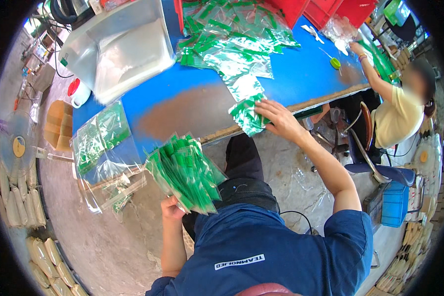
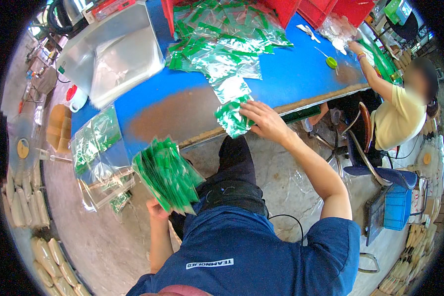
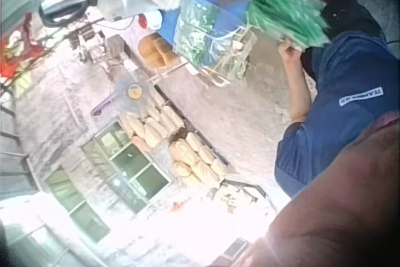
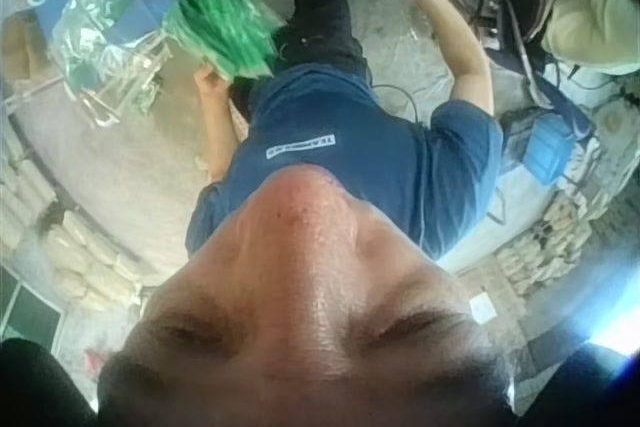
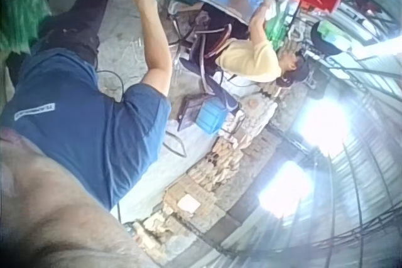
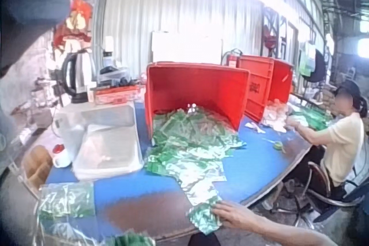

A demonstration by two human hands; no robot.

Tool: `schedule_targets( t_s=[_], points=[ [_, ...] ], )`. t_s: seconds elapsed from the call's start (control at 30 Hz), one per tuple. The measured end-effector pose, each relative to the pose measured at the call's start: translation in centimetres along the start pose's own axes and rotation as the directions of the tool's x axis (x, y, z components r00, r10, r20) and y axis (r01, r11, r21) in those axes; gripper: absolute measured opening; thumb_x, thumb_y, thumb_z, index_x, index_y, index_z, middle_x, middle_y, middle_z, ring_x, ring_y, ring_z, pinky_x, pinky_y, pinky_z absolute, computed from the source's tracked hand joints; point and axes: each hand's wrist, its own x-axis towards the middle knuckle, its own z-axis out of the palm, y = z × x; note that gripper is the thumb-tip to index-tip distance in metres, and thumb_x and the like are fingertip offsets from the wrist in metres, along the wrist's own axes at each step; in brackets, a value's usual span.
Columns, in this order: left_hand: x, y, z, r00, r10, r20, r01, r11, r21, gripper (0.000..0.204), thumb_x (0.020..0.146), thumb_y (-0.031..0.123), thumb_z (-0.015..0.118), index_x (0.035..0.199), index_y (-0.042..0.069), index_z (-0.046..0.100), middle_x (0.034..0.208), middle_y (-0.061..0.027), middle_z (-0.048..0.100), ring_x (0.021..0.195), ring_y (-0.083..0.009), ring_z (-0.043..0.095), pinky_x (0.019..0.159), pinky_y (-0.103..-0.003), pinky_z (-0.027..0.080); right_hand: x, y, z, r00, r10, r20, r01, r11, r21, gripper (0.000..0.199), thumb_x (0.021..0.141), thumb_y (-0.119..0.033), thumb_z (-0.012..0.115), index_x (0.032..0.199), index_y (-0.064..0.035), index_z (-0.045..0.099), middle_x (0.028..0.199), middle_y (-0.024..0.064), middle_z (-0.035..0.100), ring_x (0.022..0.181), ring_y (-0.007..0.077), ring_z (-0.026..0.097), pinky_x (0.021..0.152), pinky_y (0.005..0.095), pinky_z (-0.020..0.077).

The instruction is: The recorder is sorting green plastic pouches into stacks and then placing the stacks into a larger clear plastic bag.

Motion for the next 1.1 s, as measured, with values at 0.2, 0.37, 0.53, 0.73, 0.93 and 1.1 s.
schedule_targets(
  t_s=[0.2,0.37,0.53,0.73,0.93,1.1],
  points=[
    [3.3,1.0,2.3,1.0,-0.011,0.007,0.01,0.996,0.087,0.067,0.078,0.009,0.076,0.137,-0.003,0.047,0.128,-0.0157,0.061,0.119,-0.0326,0.059,0.103,-0.05,0.047,7.7,5.6,-1.7,0.664,0.727,-0.176,-0.456,0.58,0.675,0.033,0.085,-0.024,0.075,0.101,0.0036,0.065,0.089,0.0143,0.068,0.074,0.0284,0.065,0.065,0.0338,0.0513],
    [6.8,1.7,6.7,0.977,0.177,-0.122,-0.144,0.96,0.242,0.062,0.082,0.005,0.073,0.139,0.003,0.047,0.13,-0.0131,0.06,0.121,-0.0302,0.058,0.107,-0.047,0.045,13.4,2.8,2.1,0.654,0.651,-0.387,-0.493,0.754,0.435,0.068,0.084,-0.046,0.075,0.126,0.0047,0.056,0.111,0.0209,0.064,0.105,0.0335,0.061,0.09,0.0415,0.048],
    [11.4,5.9,8.7,0.941,0.337,0.023,-0.281,0.746,0.604,0.052,0.086,0.002,0.068,0.134,-0.002,0.05,0.126,-0.0133,0.061,0.116,-0.0278,0.06,0.1,-0.043,0.05,15.3,-8.5,-1.9,0.952,0.126,0.278,-0.295,0.137,0.946,0.117,0.078,-0.056,0.076,0.156,0.0001,0.01,0.149,0.0254,0.038,0.139,0.0326,0.038,0.112,0.0433,0.0345],
    [15.7,8.5,9.6,0.908,0.288,0.303,-0.302,-0.049,0.952,0.085,0.072,-0.002,0.083,0.143,0.003,0.037,0.132,-0.01,0.054,0.126,-0.0188,0.051,0.103,-0.037,0.046,16.3,-9.0,5.6,0.992,0.106,-0.07,0.015,0.454,0.891,0.122,0.064,-0.033,0.093,0.153,-0.0006,0.016,0.15,0.0265,0.037,0.14,0.0333,0.038,0.115,0.0399,0.032],
    [15.9,7.3,10.7,0.919,0.305,0.249,-0.334,0.269,0.903,0.111,0.07,-0.002,0.085,0.154,0.008,0.012,0.141,-0.0115,0.045,0.131,-0.0243,0.047,0.106,-0.041,0.045,17.2,-10.6,4.2,0.967,0.242,-0.075,-0.101,0.641,0.761,0.105,0.066,-0.028,0.09,0.148,-0.0052,0.028,0.135,0.0239,0.052,0.13,0.0375,0.05,0.105,0.0432,0.0427],
    [16.3,8.7,8.4,0.889,0.252,0.383,-0.407,0.05,0.912,0.12,0.07,-0.002,0.085,0.157,0.013,0.004,0.145,-0.0123,0.042,0.13,-0.0256,0.049,0.106,-0.041,0.045,17.6,-11.3,5.1,0.972,0.196,-0.131,-0.031,0.657,0.753,0.101,0.067,-0.026,0.089,0.145,-0.0055,0.027,0.133,0.0249,0.053,0.126,0.0393,0.052,0.102,0.0452,0.0442]
  ],
)
